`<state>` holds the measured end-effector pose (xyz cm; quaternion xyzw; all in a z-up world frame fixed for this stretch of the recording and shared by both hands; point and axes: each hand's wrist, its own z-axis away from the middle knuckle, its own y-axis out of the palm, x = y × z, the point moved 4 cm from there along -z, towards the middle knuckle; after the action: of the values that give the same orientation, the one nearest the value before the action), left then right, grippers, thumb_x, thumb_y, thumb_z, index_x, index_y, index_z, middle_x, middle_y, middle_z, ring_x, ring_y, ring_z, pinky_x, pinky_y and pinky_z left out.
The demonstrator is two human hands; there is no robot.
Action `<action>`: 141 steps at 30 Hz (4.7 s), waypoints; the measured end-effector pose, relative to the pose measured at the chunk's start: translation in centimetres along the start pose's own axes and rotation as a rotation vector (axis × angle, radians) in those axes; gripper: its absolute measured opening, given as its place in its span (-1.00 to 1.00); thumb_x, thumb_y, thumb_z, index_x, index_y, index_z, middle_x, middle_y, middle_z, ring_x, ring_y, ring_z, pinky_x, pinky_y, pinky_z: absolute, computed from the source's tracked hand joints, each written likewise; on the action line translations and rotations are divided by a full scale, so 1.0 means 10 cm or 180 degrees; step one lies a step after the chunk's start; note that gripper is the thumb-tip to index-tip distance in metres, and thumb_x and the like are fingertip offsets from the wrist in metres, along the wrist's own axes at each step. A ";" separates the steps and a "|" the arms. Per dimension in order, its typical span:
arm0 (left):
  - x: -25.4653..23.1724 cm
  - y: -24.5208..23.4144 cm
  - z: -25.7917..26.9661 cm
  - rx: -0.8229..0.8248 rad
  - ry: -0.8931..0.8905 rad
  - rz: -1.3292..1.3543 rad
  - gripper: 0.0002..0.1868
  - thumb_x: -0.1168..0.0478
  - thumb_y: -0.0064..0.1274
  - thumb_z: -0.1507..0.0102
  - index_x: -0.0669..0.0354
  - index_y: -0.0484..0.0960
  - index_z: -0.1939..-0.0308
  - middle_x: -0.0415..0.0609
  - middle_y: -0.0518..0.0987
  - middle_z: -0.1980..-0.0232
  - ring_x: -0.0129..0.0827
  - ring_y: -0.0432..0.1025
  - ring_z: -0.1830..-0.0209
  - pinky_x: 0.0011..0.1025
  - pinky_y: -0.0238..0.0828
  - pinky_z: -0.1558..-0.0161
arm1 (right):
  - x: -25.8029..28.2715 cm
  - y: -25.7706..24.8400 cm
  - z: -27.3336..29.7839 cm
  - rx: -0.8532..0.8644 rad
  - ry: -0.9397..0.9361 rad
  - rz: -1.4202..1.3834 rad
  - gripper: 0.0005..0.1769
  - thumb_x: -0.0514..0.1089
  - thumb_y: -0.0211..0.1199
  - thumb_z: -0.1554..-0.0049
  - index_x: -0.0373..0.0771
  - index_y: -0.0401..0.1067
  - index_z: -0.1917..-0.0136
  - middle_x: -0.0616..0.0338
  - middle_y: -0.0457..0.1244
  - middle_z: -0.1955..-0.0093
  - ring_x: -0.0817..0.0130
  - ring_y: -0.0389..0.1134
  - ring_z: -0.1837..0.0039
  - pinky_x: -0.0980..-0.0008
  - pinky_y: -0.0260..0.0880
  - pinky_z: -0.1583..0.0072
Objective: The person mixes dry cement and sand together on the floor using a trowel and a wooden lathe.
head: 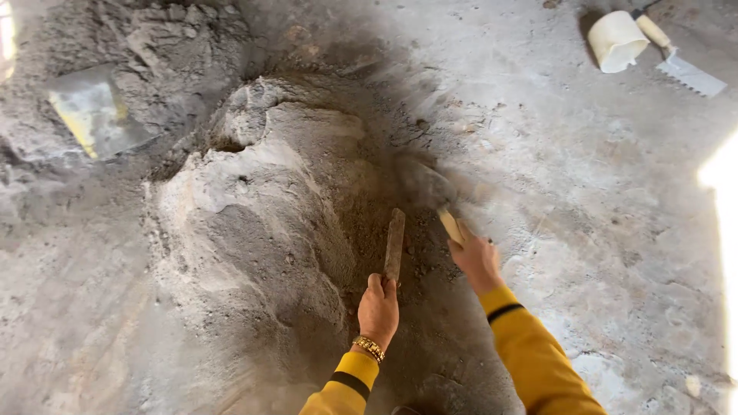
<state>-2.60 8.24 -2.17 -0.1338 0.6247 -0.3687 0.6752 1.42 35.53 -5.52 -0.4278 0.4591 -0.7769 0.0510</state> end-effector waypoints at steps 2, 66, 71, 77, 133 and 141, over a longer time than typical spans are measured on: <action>-0.07 -0.11 0.01 0.0046 -0.0019 -0.0033 -0.73 0.03 -0.11 -0.39 0.18 0.41 0.16 0.13 0.62 0.39 0.02 0.52 0.48 -0.10 0.45 0.46 | 0.17 -0.35 0.33 -0.0130 -0.0190 0.0501 -0.30 0.22 0.07 -0.22 0.24 0.14 -0.60 -0.16 0.42 0.00 -0.12 0.49 0.02 -0.03 0.51 -0.03; 0.39 0.56 -1.62 0.0691 0.0737 0.0215 -0.60 -0.03 -0.01 -0.32 0.30 0.60 0.16 0.29 0.64 0.13 0.19 0.51 0.08 0.03 0.42 0.07 | -1.38 1.34 1.47 -0.1523 0.1817 -0.1875 -0.71 -0.05 0.22 -0.19 -0.33 0.40 -0.03 0.14 0.20 0.42 0.35 0.19 0.50 0.26 0.17 0.48; 0.18 0.53 -1.51 0.0647 0.1093 0.0080 -0.59 -0.07 -0.01 -0.34 0.23 0.60 0.30 0.16 0.65 0.25 0.11 0.53 0.20 0.00 0.40 0.16 | -0.27 0.93 1.46 -0.0534 0.0667 -0.0589 -0.39 0.10 0.25 -0.12 -0.06 0.32 -0.40 0.01 0.38 0.00 0.05 0.43 0.07 0.11 0.46 0.04; -0.37 0.48 -1.18 0.0920 0.0891 0.0124 -0.54 -0.14 -0.09 -0.37 0.19 0.57 0.30 0.04 0.67 0.29 -0.03 0.55 0.29 -0.07 0.40 0.24 | -1.27 -0.29 1.94 -0.1026 0.1530 0.0925 -0.53 0.16 0.02 -0.26 0.22 0.25 -0.43 -0.10 0.41 0.12 -0.20 0.45 0.06 -0.14 0.46 -0.01; -0.95 2.02 -0.22 0.1194 0.1485 0.0171 -0.59 -0.07 -0.08 -0.35 0.24 0.59 0.19 0.14 0.67 0.26 0.09 0.55 0.23 -0.07 0.45 0.21 | -2.71 -2.12 1.23 0.0578 -0.0363 0.4409 -0.55 -0.11 -0.14 -0.40 0.00 -0.02 -0.53 0.01 -0.02 -0.04 0.60 0.24 0.43 0.59 0.31 0.48; -1.40 2.28 0.26 0.1759 0.1206 0.0554 -0.63 -0.01 -0.05 -0.34 0.26 0.60 0.24 0.12 0.70 0.28 0.03 0.58 0.26 -0.10 0.44 0.22 | -4.57 -2.90 2.23 -0.1531 0.2974 -0.1096 -0.48 0.08 0.14 -0.26 -0.52 0.49 0.09 -0.08 0.27 0.42 0.17 0.28 0.41 0.24 0.30 0.36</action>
<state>8.12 32.56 -5.90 0.1787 0.6246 -0.4833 0.5868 55.06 58.81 -7.04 -0.1060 0.5209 -0.7544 -0.3851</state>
